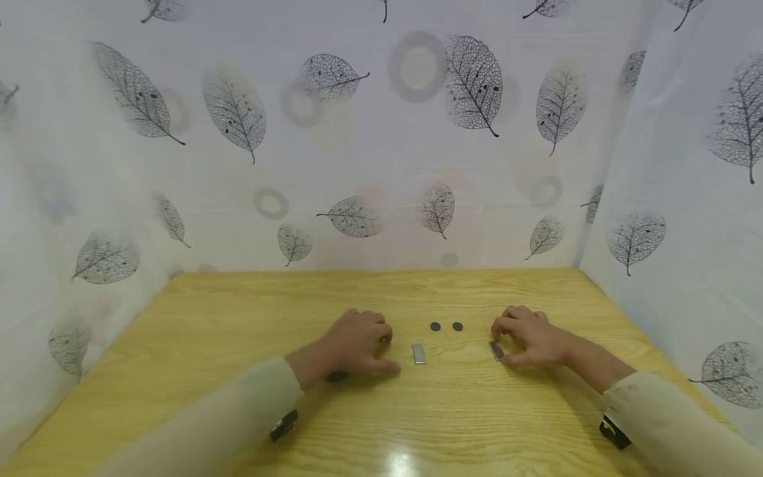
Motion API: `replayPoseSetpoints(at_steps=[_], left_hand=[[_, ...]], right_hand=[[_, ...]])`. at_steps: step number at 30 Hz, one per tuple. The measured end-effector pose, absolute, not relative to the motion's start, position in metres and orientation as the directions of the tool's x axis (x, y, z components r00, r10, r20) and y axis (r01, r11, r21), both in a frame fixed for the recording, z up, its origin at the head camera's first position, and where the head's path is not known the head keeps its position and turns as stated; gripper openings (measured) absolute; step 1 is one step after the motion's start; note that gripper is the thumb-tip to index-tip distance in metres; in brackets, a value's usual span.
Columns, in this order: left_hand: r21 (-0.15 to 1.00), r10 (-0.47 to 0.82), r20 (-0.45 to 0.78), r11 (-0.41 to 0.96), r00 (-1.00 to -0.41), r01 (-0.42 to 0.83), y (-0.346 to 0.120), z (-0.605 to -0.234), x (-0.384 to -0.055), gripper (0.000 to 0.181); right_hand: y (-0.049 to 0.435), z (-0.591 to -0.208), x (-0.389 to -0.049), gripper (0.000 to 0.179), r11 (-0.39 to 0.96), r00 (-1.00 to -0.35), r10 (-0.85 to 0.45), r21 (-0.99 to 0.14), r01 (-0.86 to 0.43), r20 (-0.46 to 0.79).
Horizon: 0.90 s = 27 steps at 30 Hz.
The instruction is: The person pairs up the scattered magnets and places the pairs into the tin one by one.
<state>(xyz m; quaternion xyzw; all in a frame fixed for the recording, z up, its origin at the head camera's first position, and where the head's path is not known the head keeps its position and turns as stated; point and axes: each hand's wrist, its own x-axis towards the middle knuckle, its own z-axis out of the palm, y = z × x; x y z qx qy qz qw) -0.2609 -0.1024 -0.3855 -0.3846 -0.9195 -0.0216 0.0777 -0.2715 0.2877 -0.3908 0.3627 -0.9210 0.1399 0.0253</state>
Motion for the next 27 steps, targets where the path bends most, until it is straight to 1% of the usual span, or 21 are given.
replayPoseSetpoints(at_steps=[7,15,20,23,27], left_hand=[[-0.056,0.728,0.147,0.682,-0.669,0.730,-0.087,-0.384,-0.260,0.052],[-0.046,0.715,0.108,0.697,-0.690,0.715,-0.078,-0.385,-0.258,0.054],[-0.049,0.715,0.104,0.698,-0.692,0.714,-0.075,-0.389,-0.259,0.058],[-0.053,0.721,0.110,0.691,-0.684,0.721,-0.073,-0.391,-0.261,0.057],[-0.070,0.738,0.130,0.673,-0.662,0.736,-0.070,-0.392,-0.262,0.052]], right_hand=[[0.286,-0.391,-0.271,0.028,0.712,-0.752,-0.644,-0.250,-0.656,0.141],[0.287,-0.391,-0.271,0.027,0.710,-0.752,-0.643,-0.257,-0.656,0.145],[0.286,-0.394,-0.272,0.028,0.702,-0.743,-0.651,-0.248,-0.668,0.158],[0.284,-0.394,-0.273,0.027,0.701,-0.741,-0.652,-0.248,-0.669,0.157],[0.281,-0.393,-0.275,0.027,0.704,-0.743,-0.652,-0.245,-0.667,0.149]])
